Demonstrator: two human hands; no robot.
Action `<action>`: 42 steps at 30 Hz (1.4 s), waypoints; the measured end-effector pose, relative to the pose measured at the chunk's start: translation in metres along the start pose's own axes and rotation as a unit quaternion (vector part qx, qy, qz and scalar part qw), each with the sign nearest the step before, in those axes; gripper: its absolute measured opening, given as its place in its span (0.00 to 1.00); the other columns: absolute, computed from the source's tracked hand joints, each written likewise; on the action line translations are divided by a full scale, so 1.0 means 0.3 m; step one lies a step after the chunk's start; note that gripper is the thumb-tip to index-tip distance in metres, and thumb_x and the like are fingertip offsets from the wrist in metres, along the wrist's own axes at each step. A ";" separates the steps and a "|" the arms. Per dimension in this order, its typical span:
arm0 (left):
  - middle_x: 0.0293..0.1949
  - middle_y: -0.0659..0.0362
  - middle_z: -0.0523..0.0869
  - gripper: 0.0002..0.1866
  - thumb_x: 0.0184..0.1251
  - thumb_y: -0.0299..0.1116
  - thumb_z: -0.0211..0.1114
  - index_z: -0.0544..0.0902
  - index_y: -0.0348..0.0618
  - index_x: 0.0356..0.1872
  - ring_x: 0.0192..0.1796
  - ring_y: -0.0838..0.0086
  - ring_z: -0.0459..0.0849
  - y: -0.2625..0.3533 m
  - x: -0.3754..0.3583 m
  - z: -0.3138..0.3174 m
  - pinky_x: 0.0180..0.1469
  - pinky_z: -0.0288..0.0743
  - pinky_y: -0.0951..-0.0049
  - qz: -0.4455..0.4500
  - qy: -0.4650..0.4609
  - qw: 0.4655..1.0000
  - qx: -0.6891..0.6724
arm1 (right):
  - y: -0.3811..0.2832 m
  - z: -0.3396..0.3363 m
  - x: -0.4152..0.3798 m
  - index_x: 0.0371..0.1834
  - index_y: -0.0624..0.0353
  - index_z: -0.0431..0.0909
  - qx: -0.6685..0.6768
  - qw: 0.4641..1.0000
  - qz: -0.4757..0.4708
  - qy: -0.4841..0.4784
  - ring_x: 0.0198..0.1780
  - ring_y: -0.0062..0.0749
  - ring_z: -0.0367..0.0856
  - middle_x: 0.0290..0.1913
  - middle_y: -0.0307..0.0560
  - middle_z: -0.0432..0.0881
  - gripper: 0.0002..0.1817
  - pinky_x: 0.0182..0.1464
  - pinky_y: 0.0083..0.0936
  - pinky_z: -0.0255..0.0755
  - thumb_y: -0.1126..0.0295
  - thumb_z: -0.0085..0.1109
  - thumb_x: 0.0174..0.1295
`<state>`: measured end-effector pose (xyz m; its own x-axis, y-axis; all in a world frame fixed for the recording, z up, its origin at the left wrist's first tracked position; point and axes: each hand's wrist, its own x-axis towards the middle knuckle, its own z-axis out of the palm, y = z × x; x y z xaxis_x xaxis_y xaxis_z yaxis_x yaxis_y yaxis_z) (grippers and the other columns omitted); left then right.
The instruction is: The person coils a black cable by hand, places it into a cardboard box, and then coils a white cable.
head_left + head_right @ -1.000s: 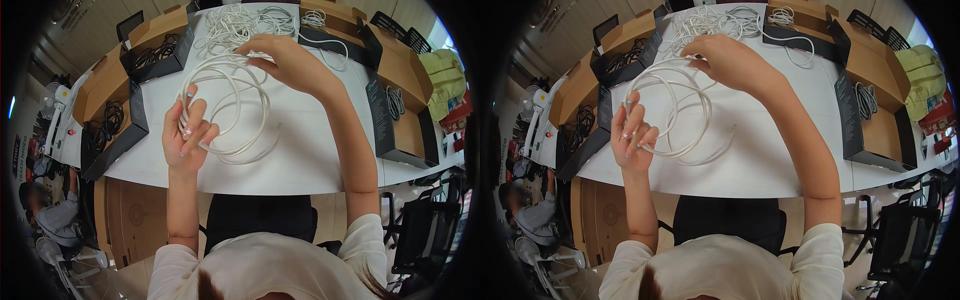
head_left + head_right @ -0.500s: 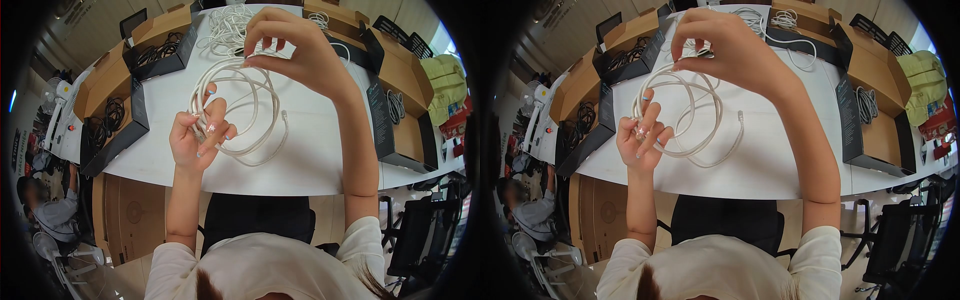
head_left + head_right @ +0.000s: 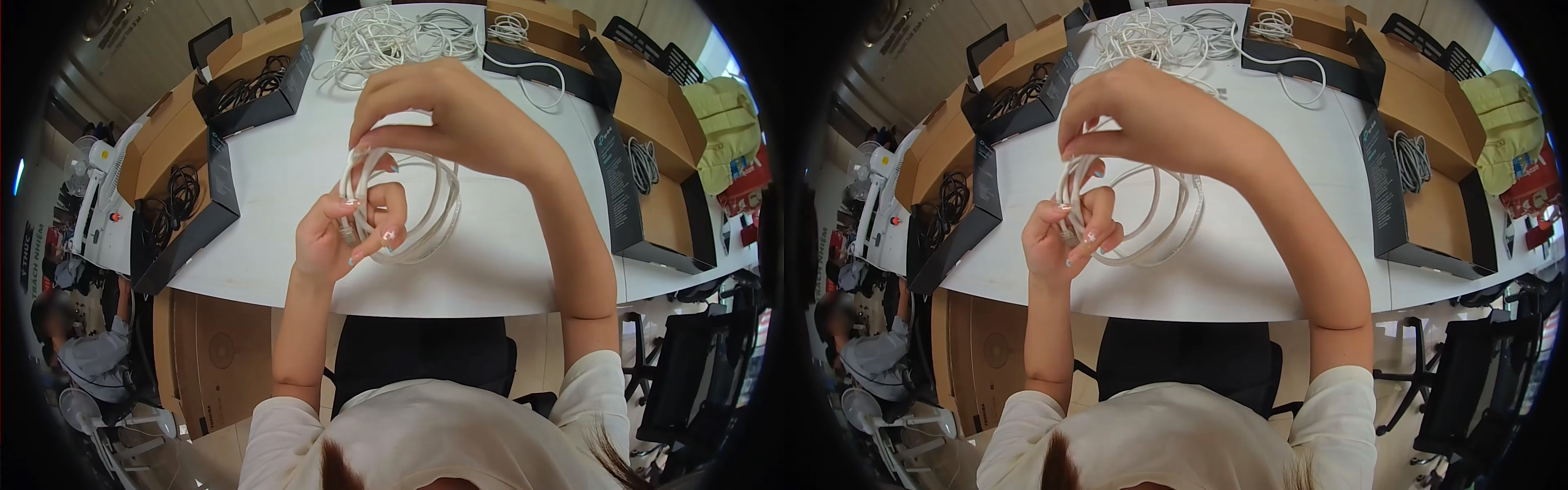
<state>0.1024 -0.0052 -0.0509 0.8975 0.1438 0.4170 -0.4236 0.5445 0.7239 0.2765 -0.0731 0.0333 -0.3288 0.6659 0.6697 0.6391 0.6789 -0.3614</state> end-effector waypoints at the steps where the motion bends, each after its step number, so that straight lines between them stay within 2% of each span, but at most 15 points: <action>1: 0.28 0.49 0.74 0.25 0.62 0.35 0.39 0.60 0.37 0.61 0.11 0.84 0.59 -0.004 0.003 0.000 0.37 0.68 0.75 -0.017 -0.008 1.000 0.005 | -0.009 0.006 -0.003 0.29 0.62 0.81 0.029 0.999 0.037 -0.022 0.33 0.32 0.79 0.30 0.43 0.80 0.04 0.37 0.24 0.72 0.75 0.63 0.51; 5: 0.28 0.47 0.76 0.24 0.61 0.37 0.41 0.59 0.32 0.56 0.11 0.84 0.61 -0.023 0.010 -0.005 0.31 0.68 0.79 -0.072 -0.039 0.997 0.004 | -0.010 0.010 -0.017 0.26 0.62 0.81 0.041 0.988 0.103 -0.107 0.31 0.31 0.77 0.28 0.41 0.78 0.04 0.36 0.24 0.72 0.74 0.65 0.49; 8: 0.26 0.50 0.74 0.27 0.62 0.39 0.41 0.58 0.33 0.59 0.11 0.84 0.60 -0.029 0.009 0.005 0.31 0.67 0.79 -0.081 -0.035 0.995 0.050 | -0.033 -0.010 -0.016 0.28 0.62 0.80 0.045 0.980 0.113 -0.156 0.32 0.32 0.77 0.28 0.42 0.78 0.04 0.35 0.26 0.72 0.74 0.64 0.50; 11: 0.23 0.55 0.72 0.31 0.66 0.46 0.40 0.56 0.35 0.64 0.12 0.86 0.59 -0.021 -0.004 0.011 0.28 0.64 0.79 -0.034 -0.006 0.998 -0.051 | -0.014 0.008 -0.009 0.31 0.61 0.77 0.008 0.993 0.091 -0.080 0.32 0.32 0.78 0.29 0.43 0.79 0.04 0.35 0.26 0.71 0.74 0.61 0.54; 14: 0.22 0.63 0.70 0.36 0.69 0.56 0.40 0.53 0.37 0.68 0.10 0.85 0.61 -0.011 0.003 0.000 0.26 0.62 0.78 0.013 -0.077 0.991 -0.109 | 0.019 -0.007 -0.007 0.35 0.60 0.75 -0.017 0.997 0.072 0.014 0.33 0.32 0.78 0.30 0.44 0.79 0.04 0.35 0.26 0.71 0.72 0.57 0.60; 15: 0.20 0.64 0.70 0.35 0.72 0.56 0.35 0.50 0.40 0.70 0.10 0.86 0.61 -0.005 0.000 0.001 0.25 0.62 0.78 0.019 -0.070 0.992 -0.103 | 0.039 -0.009 -0.008 0.38 0.60 0.73 -0.020 0.996 0.062 0.054 0.32 0.27 0.78 0.29 0.44 0.79 0.05 0.35 0.24 0.70 0.71 0.53 0.64; 19: 0.18 0.66 0.69 0.27 0.77 0.45 0.28 0.51 0.41 0.69 0.08 0.86 0.61 -0.005 -0.006 0.014 0.25 0.61 0.79 0.040 -0.011 0.991 -0.128 | 0.085 -0.022 -0.010 0.41 0.63 0.71 0.015 0.983 0.119 0.139 0.26 0.19 0.71 0.24 0.40 0.76 0.06 0.29 0.20 0.65 0.71 0.49 0.67; 22: 0.18 0.66 0.70 0.26 0.76 0.43 0.29 0.51 0.41 0.69 0.08 0.85 0.61 -0.009 -0.002 0.021 0.24 0.62 0.79 0.051 -0.008 0.985 -0.166 | 0.115 -0.009 -0.015 0.39 0.63 0.71 0.007 0.966 0.151 0.211 0.22 0.25 0.73 0.22 0.45 0.79 0.08 0.27 0.23 0.66 0.69 0.48 0.65; 25: 0.18 0.65 0.71 0.24 0.76 0.40 0.30 0.51 0.42 0.69 0.08 0.85 0.61 -0.012 -0.002 0.025 0.24 0.63 0.79 0.062 -0.017 0.981 -0.182 | 0.120 -0.043 -0.014 0.39 0.65 0.70 0.003 0.945 0.245 0.219 0.29 0.20 0.71 0.25 0.41 0.74 0.09 0.33 0.18 0.66 0.69 0.44 0.69; 28: 0.18 0.65 0.70 0.24 0.76 0.38 0.30 0.52 0.44 0.69 0.07 0.86 0.60 -0.025 -0.003 0.032 0.23 0.65 0.80 0.055 -0.008 0.980 -0.190 | 0.195 -0.042 -0.026 0.40 0.64 0.66 0.037 0.936 0.223 0.270 0.28 0.25 0.73 0.25 0.44 0.73 0.08 0.31 0.22 0.68 0.70 0.41 0.69; 31: 0.18 0.65 0.68 0.20 0.75 0.40 0.32 0.57 0.51 0.65 0.06 0.88 0.57 -0.054 -0.005 0.046 0.19 0.63 0.83 0.022 0.035 0.987 -0.154 | 0.213 -0.041 -0.027 0.40 0.63 0.67 0.017 0.912 0.248 0.327 0.24 0.22 0.72 0.24 0.42 0.73 0.07 0.26 0.21 0.67 0.70 0.42 0.69; 34: 0.18 0.64 0.68 0.18 0.76 0.40 0.32 0.58 0.53 0.63 0.05 0.88 0.56 -0.087 0.003 0.041 0.19 0.62 0.84 0.019 0.020 0.987 -0.160 | 0.155 -0.046 -0.013 0.40 0.61 0.66 0.073 0.895 0.283 0.336 0.19 0.18 0.66 0.23 0.39 0.71 0.06 0.19 0.18 0.62 0.70 0.42 0.69; 38: 0.18 0.64 0.68 0.16 0.76 0.43 0.30 0.60 0.53 0.57 0.05 0.89 0.55 -0.120 -0.001 0.053 0.19 0.63 0.84 -0.014 0.075 0.972 -0.221 | 0.127 -0.077 -0.007 0.40 0.60 0.65 0.198 0.892 0.256 0.316 0.17 0.12 0.60 0.21 0.35 0.67 0.04 0.16 0.14 0.54 0.71 0.42 0.69; 40: 0.19 0.62 0.69 0.15 0.76 0.44 0.30 0.61 0.52 0.53 0.05 0.89 0.55 -0.141 0.002 0.047 0.20 0.63 0.84 -0.026 0.008 0.985 -0.171 | 0.105 -0.085 -0.008 0.41 0.60 0.65 0.192 0.909 0.238 0.284 0.17 0.11 0.58 0.20 0.33 0.66 0.04 0.15 0.13 0.52 0.72 0.42 0.69; 42: 0.20 0.60 0.71 0.15 0.76 0.45 0.30 0.62 0.51 0.51 0.06 0.89 0.56 -0.149 0.004 0.045 0.22 0.65 0.83 -0.035 -0.038 0.991 -0.126 | 0.112 -0.094 -0.006 0.41 0.60 0.65 0.105 0.916 0.233 0.309 0.17 0.11 0.58 0.20 0.32 0.66 0.04 0.16 0.13 0.52 0.72 0.42 0.69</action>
<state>0.1207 -0.0406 -0.0752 0.9078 0.0403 0.4174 -0.3074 0.7410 0.5970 0.3182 -0.0601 0.0381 0.4431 0.6410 0.6267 0.4404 0.4533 -0.7750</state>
